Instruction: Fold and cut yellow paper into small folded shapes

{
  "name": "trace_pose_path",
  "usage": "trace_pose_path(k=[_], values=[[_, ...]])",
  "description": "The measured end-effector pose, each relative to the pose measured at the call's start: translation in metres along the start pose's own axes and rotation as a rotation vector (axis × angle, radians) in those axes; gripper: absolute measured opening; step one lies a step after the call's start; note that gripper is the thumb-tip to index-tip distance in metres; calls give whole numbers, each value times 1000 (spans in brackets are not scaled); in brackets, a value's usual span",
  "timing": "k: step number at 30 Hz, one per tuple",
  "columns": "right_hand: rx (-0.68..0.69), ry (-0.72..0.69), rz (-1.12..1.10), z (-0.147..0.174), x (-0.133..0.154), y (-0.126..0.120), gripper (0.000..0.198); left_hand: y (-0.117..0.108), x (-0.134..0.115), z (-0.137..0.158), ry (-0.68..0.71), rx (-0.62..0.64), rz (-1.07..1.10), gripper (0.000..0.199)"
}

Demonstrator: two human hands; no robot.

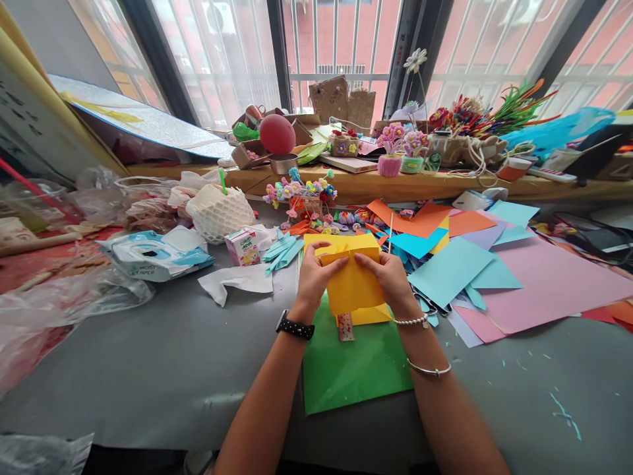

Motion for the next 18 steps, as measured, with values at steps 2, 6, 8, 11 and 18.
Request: trace_pose_path(k=[2,6,8,11,18], values=[[5,27,-35,0,-1,0,33,0,0,0,-3,-10,9,55],[-12,13,-35,-1,-3,0,34,-1,1,-1,-7,-7,-14,55],[-26,-13,-23,-1,-4,-1,34,-2,2,-1,-31,10,-55,57],[-39,-51,6,-2,-3,-2,35,-3,3,-1,-50,8,-104,60],[-40,-13,24,-2,-4,-2,33,-2,4,-1,-38,3,-19,55]])
Point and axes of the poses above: each hand's wrist, its own z-axis away from the middle knuckle, its own y-axis out of the palm, x = y × z, the point moved 2 cm from there along -z, towards the middle knuckle, and after that the axes turned 3 degrees about z, right-handed, at the moved point
